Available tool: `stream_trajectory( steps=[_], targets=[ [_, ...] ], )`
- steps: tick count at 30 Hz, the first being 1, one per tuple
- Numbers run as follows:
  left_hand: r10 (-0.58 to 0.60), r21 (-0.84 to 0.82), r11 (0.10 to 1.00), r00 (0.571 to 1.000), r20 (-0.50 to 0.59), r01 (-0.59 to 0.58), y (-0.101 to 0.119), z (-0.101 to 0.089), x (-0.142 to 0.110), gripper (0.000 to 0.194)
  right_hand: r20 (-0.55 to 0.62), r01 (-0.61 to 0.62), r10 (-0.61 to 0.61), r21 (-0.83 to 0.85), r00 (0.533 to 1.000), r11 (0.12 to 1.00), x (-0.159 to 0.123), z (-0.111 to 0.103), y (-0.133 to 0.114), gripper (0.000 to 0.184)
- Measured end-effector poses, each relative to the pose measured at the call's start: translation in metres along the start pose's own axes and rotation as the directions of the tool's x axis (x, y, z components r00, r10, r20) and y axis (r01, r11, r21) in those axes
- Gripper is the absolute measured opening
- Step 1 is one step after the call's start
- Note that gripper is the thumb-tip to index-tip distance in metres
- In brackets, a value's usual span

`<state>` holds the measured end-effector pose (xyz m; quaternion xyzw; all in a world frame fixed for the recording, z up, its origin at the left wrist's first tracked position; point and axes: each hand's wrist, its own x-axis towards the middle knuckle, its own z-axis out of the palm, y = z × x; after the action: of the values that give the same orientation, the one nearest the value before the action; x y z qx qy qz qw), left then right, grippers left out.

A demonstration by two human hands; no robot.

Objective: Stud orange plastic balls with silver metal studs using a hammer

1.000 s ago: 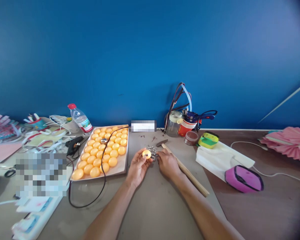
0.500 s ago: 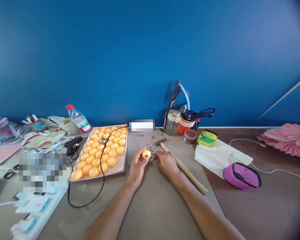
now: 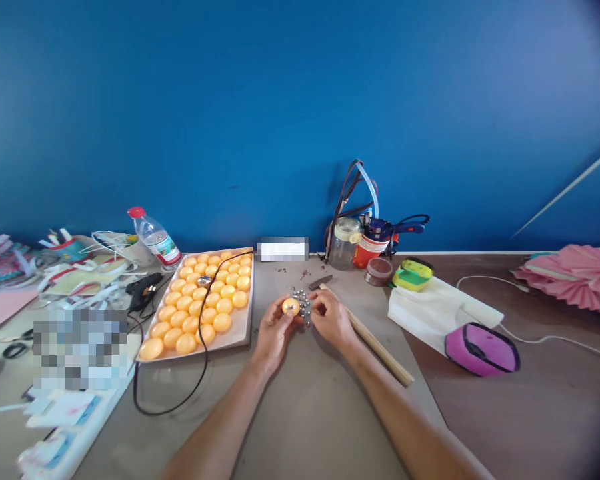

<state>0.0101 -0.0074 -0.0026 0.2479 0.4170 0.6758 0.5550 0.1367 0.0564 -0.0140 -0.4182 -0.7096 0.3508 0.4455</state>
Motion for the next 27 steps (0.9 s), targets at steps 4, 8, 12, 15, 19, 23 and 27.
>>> stream_trajectory(
  steps=[4, 8, 12, 15, 19, 23, 27],
  targets=[
    [-0.02, -0.027, 0.999, 1.0, 0.006, 0.02, 0.0, -0.001, 0.001, 0.042, 0.154, -0.272, 0.234, 0.321, 0.96, 0.907, 0.0, 0.002, -0.005, 0.004],
    [-0.024, -0.046, 0.999, 1.0, 0.005, 0.024, 0.001, -0.001, 0.001, 0.042, 0.194, -0.306, 0.238, 0.52, 0.952, 0.797, 0.001, 0.004, -0.008, 0.004],
    [-0.03, -0.048, 0.998, 0.999, -0.012, 0.03, 0.001, -0.001, 0.002, 0.043, 0.15, -0.284, 0.242, 0.438, 0.959, 0.853, 0.004, 0.002, -0.003, 0.004],
    [-0.015, -0.054, 0.998, 0.999, -0.029, 0.014, 0.001, -0.002, 0.003, 0.043, 0.02, -0.138, 0.136, 0.173, 0.99, 0.975, 0.004, -0.003, 0.002, 0.007],
    [0.016, -0.061, 0.998, 0.998, -0.066, -0.02, 0.001, -0.004, 0.004, 0.042, 0.101, 0.124, -0.099, -0.288, 0.99, 0.95, 0.0, -0.006, 0.003, 0.018],
    [0.012, -0.051, 0.999, 0.995, -0.1, -0.017, 0.0, -0.004, 0.005, 0.041, 0.257, 0.196, -0.051, -0.583, 0.965, 0.788, -0.006, -0.002, -0.003, 0.023],
    [0.013, -0.047, 0.999, 0.996, -0.083, -0.017, -0.001, -0.005, 0.005, 0.041, 0.245, 0.195, -0.044, -0.636, 0.968, 0.747, -0.007, 0.001, -0.004, 0.02]
  ],
)
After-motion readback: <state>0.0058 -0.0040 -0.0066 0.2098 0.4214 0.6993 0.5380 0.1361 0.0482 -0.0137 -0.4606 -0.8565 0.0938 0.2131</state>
